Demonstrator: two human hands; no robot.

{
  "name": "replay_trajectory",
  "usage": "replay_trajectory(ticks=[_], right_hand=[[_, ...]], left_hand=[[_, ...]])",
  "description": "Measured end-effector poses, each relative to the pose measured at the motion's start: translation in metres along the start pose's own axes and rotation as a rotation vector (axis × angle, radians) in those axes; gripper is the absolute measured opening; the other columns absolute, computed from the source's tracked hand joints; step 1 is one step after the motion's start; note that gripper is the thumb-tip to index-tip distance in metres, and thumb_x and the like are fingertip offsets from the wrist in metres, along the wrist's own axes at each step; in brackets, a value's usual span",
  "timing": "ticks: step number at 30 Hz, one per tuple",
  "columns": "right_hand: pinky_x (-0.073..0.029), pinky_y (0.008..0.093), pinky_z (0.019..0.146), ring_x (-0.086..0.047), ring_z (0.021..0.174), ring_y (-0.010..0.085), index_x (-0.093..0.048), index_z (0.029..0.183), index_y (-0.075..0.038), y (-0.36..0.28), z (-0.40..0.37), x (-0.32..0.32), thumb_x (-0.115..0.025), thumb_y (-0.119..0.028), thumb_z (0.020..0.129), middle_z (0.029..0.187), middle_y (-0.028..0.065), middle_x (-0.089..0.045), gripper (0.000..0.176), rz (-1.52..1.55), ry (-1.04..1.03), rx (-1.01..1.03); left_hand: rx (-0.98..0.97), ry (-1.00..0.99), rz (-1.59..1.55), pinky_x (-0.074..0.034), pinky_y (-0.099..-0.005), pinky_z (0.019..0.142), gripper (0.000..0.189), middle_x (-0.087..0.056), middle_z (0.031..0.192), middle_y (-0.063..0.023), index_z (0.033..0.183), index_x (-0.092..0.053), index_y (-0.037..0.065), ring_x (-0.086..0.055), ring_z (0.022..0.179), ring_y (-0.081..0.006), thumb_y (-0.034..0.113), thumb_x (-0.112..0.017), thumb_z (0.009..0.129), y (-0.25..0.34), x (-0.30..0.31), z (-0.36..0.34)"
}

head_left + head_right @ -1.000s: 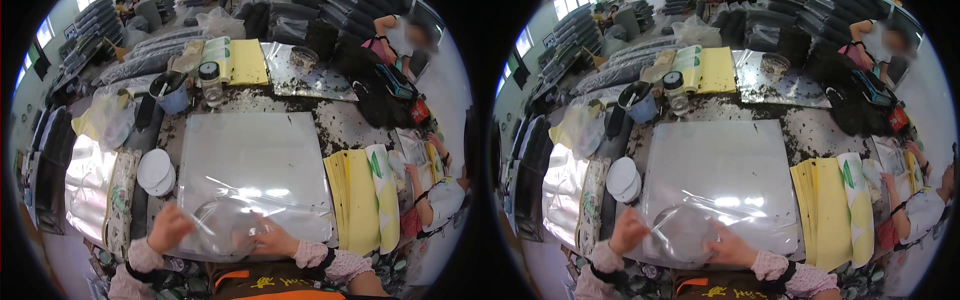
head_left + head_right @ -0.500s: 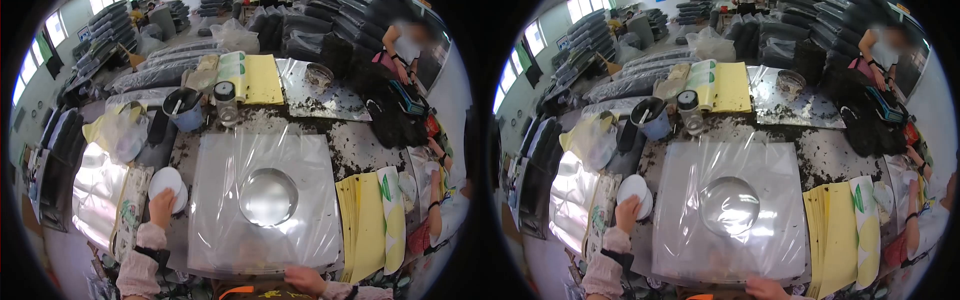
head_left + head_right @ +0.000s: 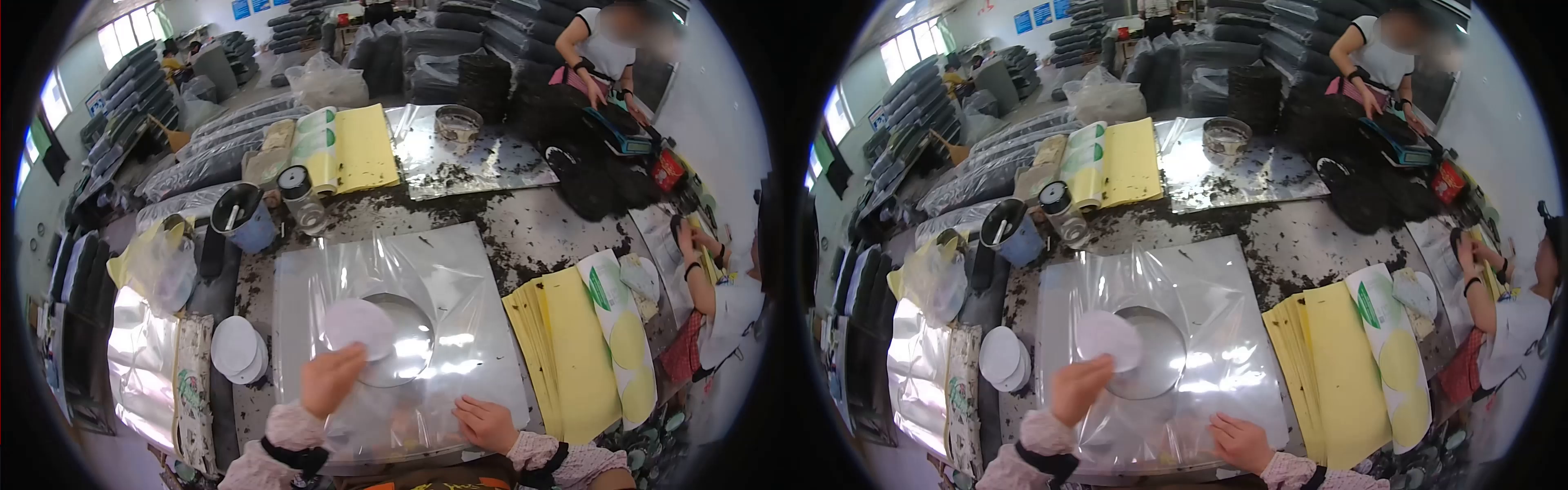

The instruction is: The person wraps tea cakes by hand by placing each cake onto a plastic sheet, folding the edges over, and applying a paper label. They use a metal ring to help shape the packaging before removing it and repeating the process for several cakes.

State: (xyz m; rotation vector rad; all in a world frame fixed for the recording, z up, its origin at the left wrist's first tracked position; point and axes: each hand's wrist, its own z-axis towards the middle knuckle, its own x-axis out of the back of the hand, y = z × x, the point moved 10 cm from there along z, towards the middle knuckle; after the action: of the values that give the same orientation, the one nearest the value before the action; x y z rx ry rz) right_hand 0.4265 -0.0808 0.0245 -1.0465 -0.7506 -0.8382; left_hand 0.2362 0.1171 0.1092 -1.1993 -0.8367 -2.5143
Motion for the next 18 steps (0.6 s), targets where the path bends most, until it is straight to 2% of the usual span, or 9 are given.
replay_trajectory(ticks=[2, 5, 6, 9, 10, 13, 14, 17, 18], right_hand=[[-0.059, 0.0348, 0.077, -0.073, 0.098, 0.0232, -0.073, 0.103, -0.008, 0.007, -0.005, 0.007, -0.072, -0.011, 0.079, 0.103, 0.0060, -0.074, 0.024, 0.071, 0.008, -0.013], [-0.059, 0.0346, 0.074, -0.074, 0.089, 0.0233, -0.074, 0.099, -0.007, 0.017, 0.004, 0.080, -0.070, -0.008, 0.081, 0.097, 0.0048, -0.075, 0.018, 0.023, 0.217, -0.119], [-0.058, 0.0343, 0.069, -0.073, 0.079, 0.0243, -0.075, 0.097, -0.008, 0.030, 0.003, 0.097, -0.069, -0.007, 0.084, 0.090, 0.0079, -0.075, 0.015, -0.020, 0.283, -0.193], [-0.056, 0.0359, 0.066, -0.072, 0.075, 0.0264, -0.075, 0.098, -0.009, 0.116, -0.018, 0.064, -0.070, -0.006, 0.083, 0.085, 0.0115, -0.073, 0.016, 0.198, 0.222, -0.695], [-0.055, 0.0371, 0.065, -0.070, 0.072, 0.0291, -0.074, 0.100, -0.008, 0.119, -0.016, 0.066, -0.070, -0.007, 0.084, 0.080, 0.0142, -0.071, 0.017, 0.086, 0.309, -0.524], [-0.055, 0.0381, 0.066, -0.070, 0.073, 0.0308, -0.074, 0.099, -0.006, 0.106, 0.031, 0.124, -0.070, -0.009, 0.085, 0.083, 0.0144, -0.071, 0.015, -0.003, 0.274, -0.388], [-0.056, 0.0348, 0.067, -0.070, 0.074, 0.0297, -0.075, 0.097, -0.005, 0.118, 0.039, 0.145, -0.070, -0.011, 0.086, 0.086, 0.0143, -0.072, 0.013, -0.024, 0.351, -0.349], [-0.056, 0.0296, 0.068, -0.072, 0.075, 0.0216, -0.074, 0.099, -0.002, 0.226, 0.027, 0.160, -0.069, -0.009, 0.089, 0.091, 0.0121, -0.075, 0.013, 0.067, 0.544, -0.561], [-0.056, 0.0281, 0.068, -0.072, 0.076, 0.0182, -0.074, 0.100, -0.001, 0.267, 0.022, 0.164, -0.068, -0.008, 0.090, 0.093, 0.0114, -0.075, 0.013, 0.167, 0.594, -0.654]], left_hand=[[-0.031, -0.109, 0.025, -0.060, -0.0374, 0.073, 0.022, -0.076, 0.105, -0.0077, 0.102, -0.074, 0.009, -0.074, 0.087, -0.0260, 0.014, -0.077, 0.080, 0.010, -0.057, 0.001], [0.004, -0.141, -0.069, -0.058, -0.0390, 0.079, 0.030, -0.074, 0.109, -0.0066, 0.108, -0.073, 0.008, -0.073, 0.094, -0.0274, 0.016, -0.076, 0.079, 0.013, -0.059, 0.006], [0.001, -0.159, -0.064, -0.056, -0.0411, 0.085, 0.036, -0.072, 0.115, -0.0085, 0.113, -0.071, 0.007, -0.069, 0.103, -0.0295, 0.018, -0.076, 0.080, 0.015, -0.055, 0.008], [0.055, -0.191, 0.008, -0.045, -0.0479, 0.103, 0.054, -0.061, 0.134, -0.0148, 0.129, -0.062, 0.004, -0.055, 0.126, -0.0365, 0.025, -0.075, 0.081, 0.012, -0.053, 0.022], [0.105, -0.203, 0.058, -0.040, -0.0505, 0.108, 0.061, -0.056, 0.141, -0.0171, 0.135, -0.058, 0.003, -0.049, 0.133, -0.0391, 0.026, -0.074, 0.082, 0.006, -0.063, 0.020], [0.130, -0.151, -0.008, -0.027, -0.0577, 0.116, 0.077, -0.042, 0.152, -0.0239, 0.145, -0.045, -0.004, -0.033, 0.143, -0.0473, 0.031, -0.072, 0.082, -0.010, -0.078, 0.015], [0.124, -0.158, 0.008, -0.029, -0.0589, 0.114, 0.077, -0.046, 0.149, -0.0242, 0.143, -0.045, -0.008, -0.036, 0.141, -0.0481, 0.029, -0.071, 0.081, -0.010, -0.079, 0.015], [0.117, -0.166, -0.049, -0.031, -0.0582, 0.113, 0.076, -0.049, 0.145, -0.0246, 0.143, -0.045, -0.007, -0.039, 0.139, -0.0486, 0.029, -0.071, 0.082, -0.013, -0.082, 0.012], [0.110, -0.123, -0.042, -0.033, -0.0569, 0.111, 0.068, -0.056, 0.138, -0.0226, 0.138, -0.051, -0.006, -0.043, 0.137, -0.0468, 0.026, -0.071, 0.081, -0.011, -0.078, 0.015]])
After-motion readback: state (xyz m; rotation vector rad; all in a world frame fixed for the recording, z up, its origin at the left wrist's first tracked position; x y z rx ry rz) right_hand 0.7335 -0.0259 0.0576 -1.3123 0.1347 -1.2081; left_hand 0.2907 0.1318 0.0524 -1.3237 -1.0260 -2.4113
